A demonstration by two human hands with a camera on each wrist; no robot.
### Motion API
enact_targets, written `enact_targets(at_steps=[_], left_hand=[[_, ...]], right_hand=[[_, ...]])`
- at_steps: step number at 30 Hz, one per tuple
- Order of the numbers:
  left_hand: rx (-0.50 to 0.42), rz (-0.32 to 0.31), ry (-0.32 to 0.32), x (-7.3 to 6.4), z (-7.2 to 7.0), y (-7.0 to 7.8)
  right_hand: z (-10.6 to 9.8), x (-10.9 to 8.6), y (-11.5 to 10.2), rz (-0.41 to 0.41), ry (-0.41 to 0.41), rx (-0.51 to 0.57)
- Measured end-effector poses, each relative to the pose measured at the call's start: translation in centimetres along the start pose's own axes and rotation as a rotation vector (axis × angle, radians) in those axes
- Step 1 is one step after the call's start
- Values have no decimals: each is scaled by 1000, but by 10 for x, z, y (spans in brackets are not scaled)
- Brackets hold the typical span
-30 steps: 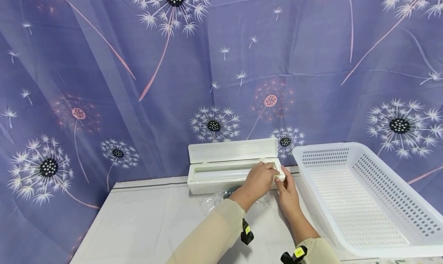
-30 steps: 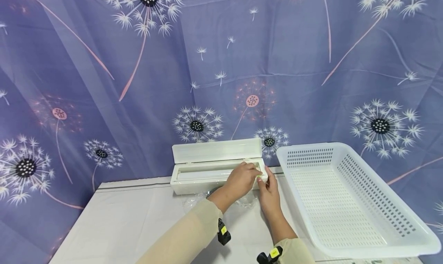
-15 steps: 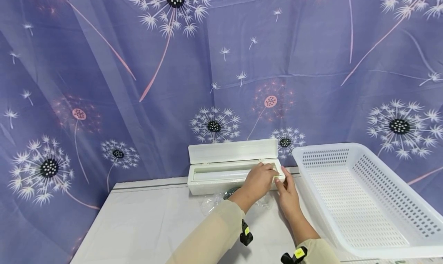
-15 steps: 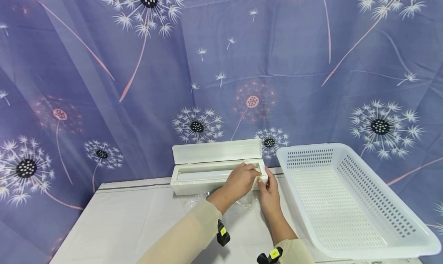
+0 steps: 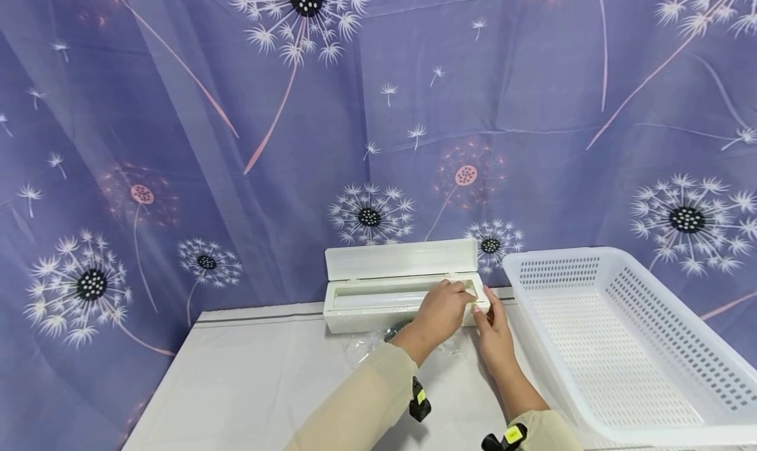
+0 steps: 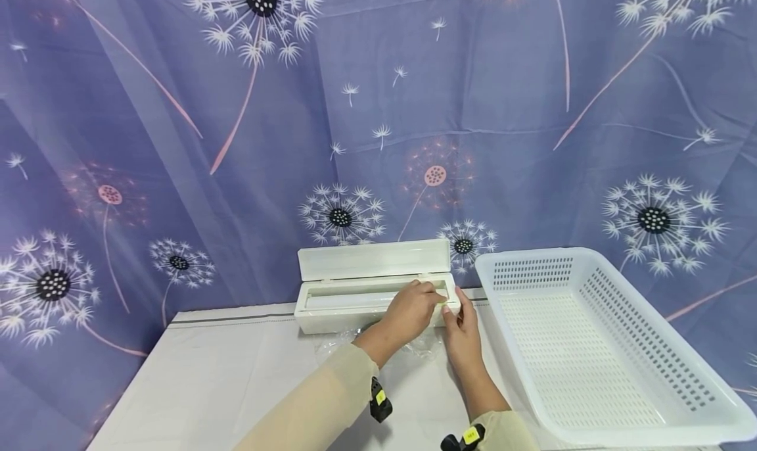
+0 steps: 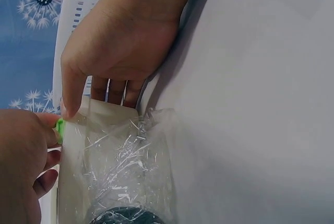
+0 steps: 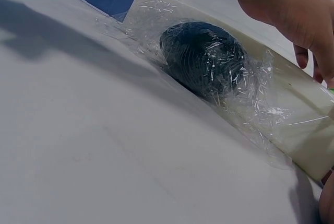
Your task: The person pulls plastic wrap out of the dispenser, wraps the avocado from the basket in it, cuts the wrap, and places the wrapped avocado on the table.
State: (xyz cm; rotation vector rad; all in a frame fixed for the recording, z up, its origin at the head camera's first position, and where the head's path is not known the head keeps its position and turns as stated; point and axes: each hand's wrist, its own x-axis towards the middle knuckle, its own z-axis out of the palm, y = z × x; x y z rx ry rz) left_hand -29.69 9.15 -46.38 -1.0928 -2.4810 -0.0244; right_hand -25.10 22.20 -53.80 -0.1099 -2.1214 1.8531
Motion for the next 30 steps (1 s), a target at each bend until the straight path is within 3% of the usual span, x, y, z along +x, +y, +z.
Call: enact_targets(at_steps=[13,30], left_hand=[[-4,-2,36,-5,1,-3],[-5,-16,21,-7,-2,-4]], right_hand=[[1,1,0,13,18,-27],[1,2,1,22,13,-14]])
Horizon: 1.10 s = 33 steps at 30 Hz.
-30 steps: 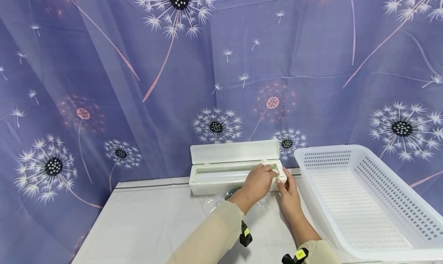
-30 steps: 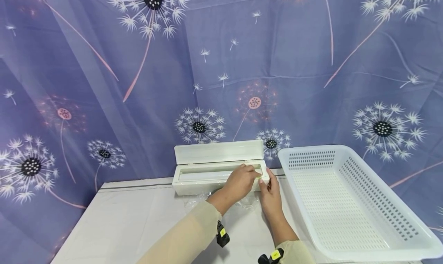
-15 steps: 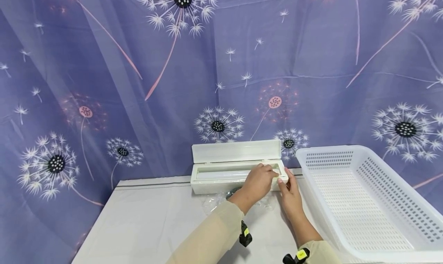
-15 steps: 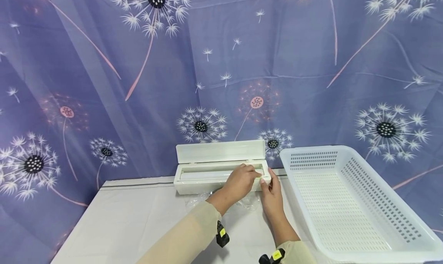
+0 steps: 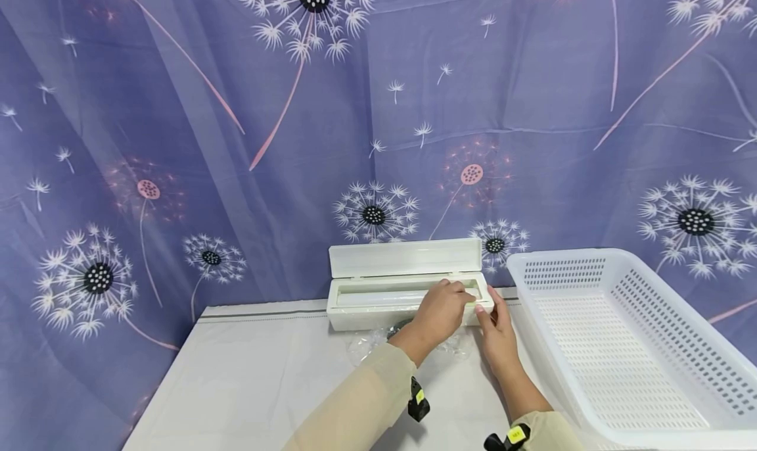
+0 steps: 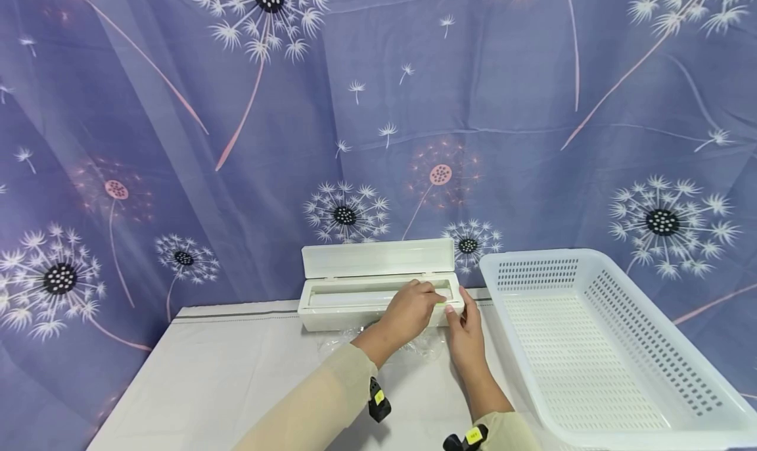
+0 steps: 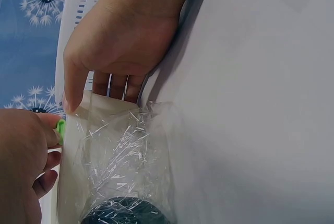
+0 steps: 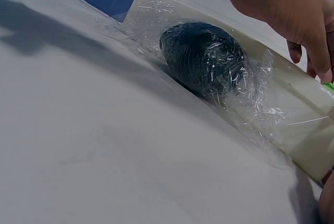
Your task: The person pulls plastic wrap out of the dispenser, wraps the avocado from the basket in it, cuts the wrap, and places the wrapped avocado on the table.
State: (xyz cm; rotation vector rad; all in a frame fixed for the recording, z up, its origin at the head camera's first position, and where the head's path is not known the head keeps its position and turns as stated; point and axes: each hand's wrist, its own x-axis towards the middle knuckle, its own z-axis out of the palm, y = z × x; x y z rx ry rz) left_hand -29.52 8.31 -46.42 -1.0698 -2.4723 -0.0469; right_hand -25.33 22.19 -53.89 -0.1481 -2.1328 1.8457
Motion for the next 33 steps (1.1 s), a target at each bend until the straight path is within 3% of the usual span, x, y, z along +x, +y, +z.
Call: enact_targets(at_steps=[16,33], left_hand=[[11,-9,-46,-2,1,-4],[-6,-16,-40,-4,1,-7]], right_hand=[[0,0,-1,15,-4,-7],[1,0,-2,-2,-5,18]])
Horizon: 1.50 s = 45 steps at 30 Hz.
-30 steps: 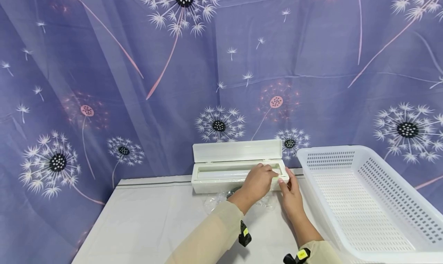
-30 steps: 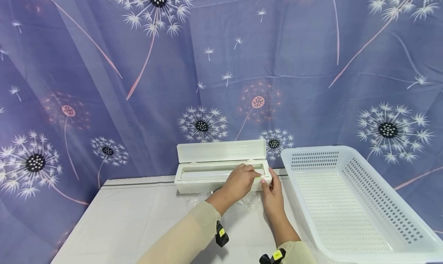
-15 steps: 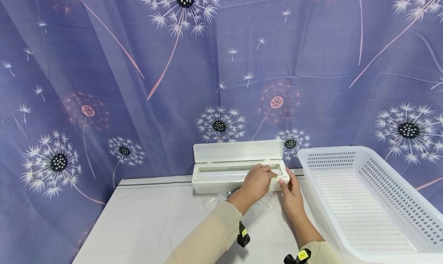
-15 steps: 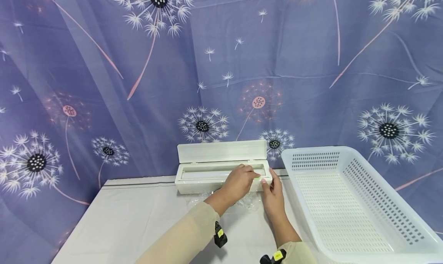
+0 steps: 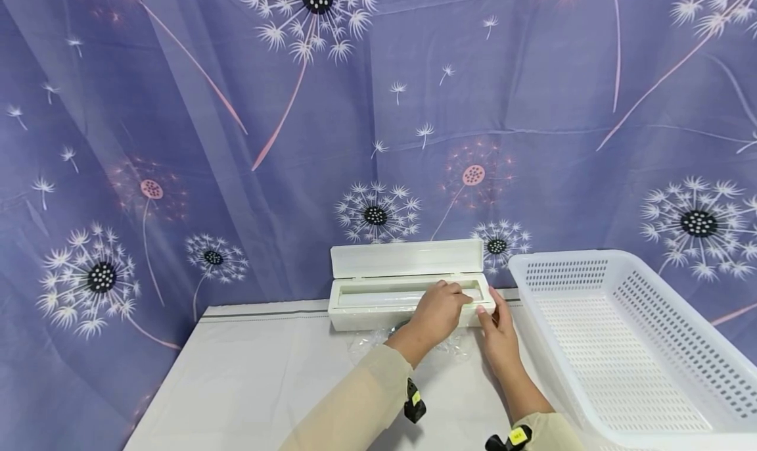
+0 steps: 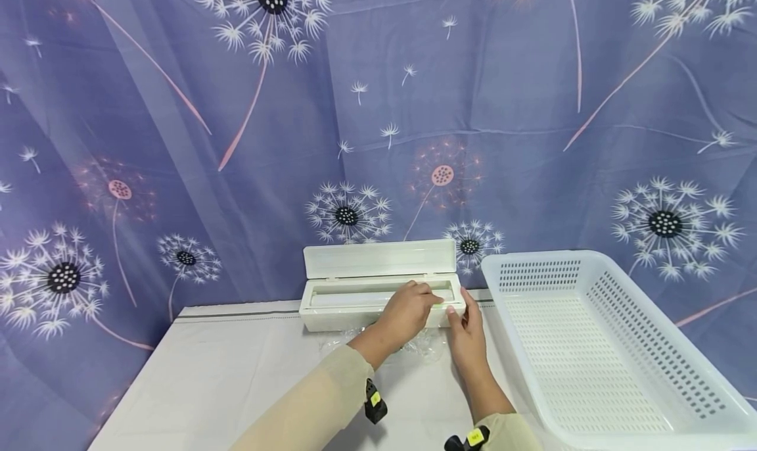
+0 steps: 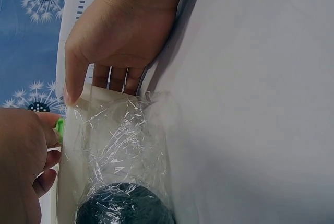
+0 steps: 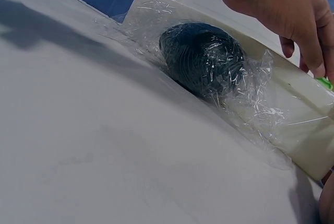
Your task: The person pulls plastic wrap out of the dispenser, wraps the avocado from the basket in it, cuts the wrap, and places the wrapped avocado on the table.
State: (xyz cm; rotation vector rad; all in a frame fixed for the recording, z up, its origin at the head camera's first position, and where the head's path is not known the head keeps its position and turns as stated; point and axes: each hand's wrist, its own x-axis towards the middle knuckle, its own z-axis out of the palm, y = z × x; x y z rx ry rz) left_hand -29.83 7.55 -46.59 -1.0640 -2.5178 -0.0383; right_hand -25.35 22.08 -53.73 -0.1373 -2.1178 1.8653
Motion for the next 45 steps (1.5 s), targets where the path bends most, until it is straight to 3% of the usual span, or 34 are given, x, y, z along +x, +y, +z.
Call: enact_targets(at_steps=[9,22,45], left_hand=[[-5,-3,16,-3,0,-1],[4,14,61,-4,3,-2],[-11,-10,23,-8,0,-4]], right_hand=[[-1,2,3,29,-2,-21],[0,-2,1,-13,9,-3],[-1,-4,-3,-3,5,-19]])
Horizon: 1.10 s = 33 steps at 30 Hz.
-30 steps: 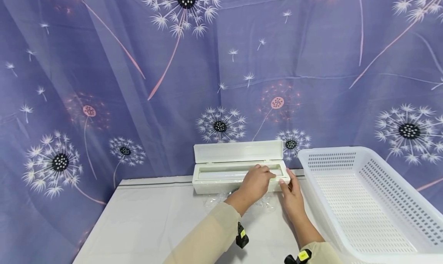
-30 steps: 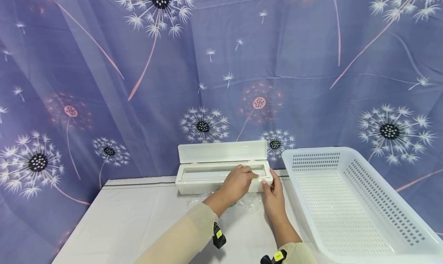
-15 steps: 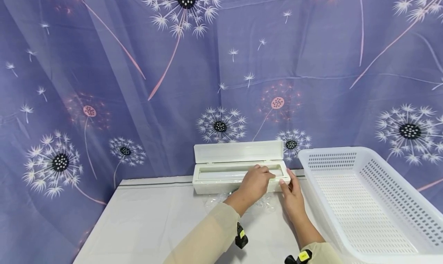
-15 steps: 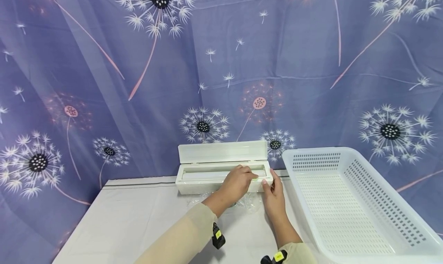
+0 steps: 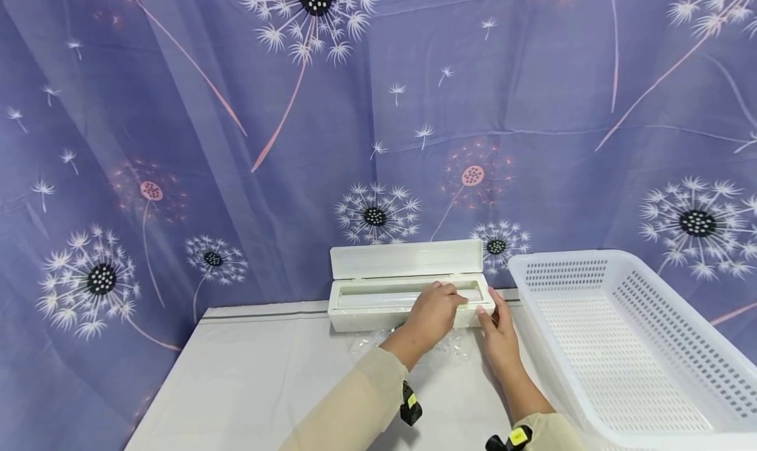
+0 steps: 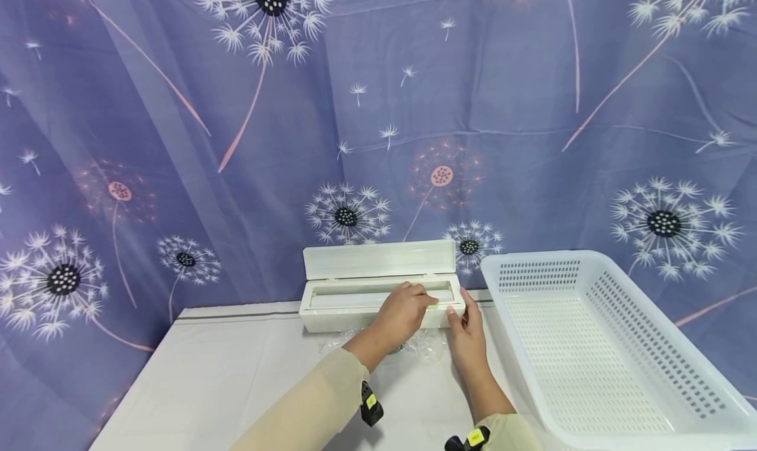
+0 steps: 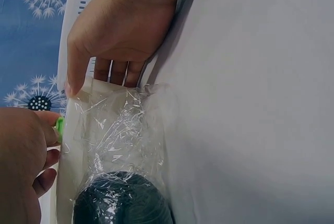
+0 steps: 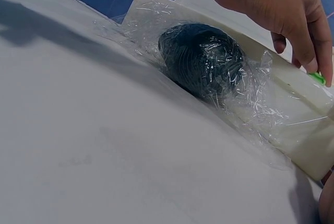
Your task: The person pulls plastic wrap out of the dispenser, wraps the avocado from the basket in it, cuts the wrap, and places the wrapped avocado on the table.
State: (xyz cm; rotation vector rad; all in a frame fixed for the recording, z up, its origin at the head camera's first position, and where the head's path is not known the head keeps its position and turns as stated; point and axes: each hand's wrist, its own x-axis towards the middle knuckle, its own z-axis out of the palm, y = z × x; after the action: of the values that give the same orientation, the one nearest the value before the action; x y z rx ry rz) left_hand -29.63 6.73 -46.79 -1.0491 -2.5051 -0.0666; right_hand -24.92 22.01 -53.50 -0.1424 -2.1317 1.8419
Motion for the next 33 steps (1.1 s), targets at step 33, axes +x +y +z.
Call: enact_targets(at_steps=[33], left_hand=[[-4,-21,-31,-5,-5,-2]], right_hand=[[1,0,1,17,-13,13]])
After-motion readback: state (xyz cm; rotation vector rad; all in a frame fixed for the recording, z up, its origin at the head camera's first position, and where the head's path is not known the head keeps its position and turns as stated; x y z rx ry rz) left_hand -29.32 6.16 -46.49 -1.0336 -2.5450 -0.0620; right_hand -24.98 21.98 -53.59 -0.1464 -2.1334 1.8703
